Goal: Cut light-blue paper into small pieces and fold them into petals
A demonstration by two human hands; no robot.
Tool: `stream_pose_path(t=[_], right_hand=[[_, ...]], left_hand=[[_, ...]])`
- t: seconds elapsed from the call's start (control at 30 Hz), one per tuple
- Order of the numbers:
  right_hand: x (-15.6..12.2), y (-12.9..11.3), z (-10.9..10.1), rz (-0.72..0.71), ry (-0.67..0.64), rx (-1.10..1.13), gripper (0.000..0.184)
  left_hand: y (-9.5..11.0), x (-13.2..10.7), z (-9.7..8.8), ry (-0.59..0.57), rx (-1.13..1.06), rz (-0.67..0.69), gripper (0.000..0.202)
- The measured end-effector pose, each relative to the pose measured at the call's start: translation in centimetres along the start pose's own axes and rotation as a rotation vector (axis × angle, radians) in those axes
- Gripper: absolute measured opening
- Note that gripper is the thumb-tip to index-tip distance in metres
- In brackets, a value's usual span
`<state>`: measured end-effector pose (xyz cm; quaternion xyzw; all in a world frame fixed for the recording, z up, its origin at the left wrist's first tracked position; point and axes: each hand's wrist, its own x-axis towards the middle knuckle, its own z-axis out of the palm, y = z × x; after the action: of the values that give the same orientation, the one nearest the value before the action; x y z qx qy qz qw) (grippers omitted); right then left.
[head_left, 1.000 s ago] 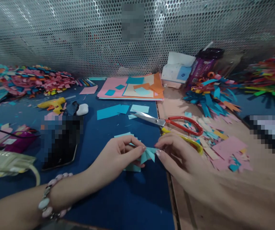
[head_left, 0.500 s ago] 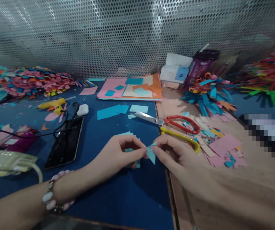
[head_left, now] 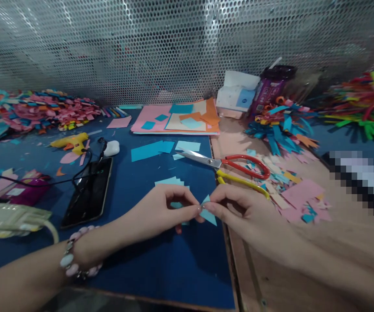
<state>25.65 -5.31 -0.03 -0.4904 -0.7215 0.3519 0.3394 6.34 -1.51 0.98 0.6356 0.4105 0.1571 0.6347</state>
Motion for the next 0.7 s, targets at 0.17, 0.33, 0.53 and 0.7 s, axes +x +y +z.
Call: stream_pose_path(t=[0.17, 0.33, 0.53, 0.7], right_hand=[[-0.11, 0.08, -0.24, -0.012, -0.015, -0.031, 0.016], [0.09, 0.06, -0.16, 0.026, -0.002, 0.035, 0.015], [-0.02, 0.39, -0.1, 0.061, 0.046, 0.2, 0.019], [-0.31, 0.25, 0.34, 0.09, 0.041, 0.237, 0.024]], left_hand=[[0.53, -0.17, -0.23, -0.075, 0.111, -0.024, 0.023], [0.67, -0.36, -0.36, -0.077, 0.216, -0.014, 0.025], [0.33, -0.27, -0.14, 0.109, 0.05, -0.001, 0.027], [0.16, -0.13, 0.09, 0.091, 0.002, -0.027, 0.024]])
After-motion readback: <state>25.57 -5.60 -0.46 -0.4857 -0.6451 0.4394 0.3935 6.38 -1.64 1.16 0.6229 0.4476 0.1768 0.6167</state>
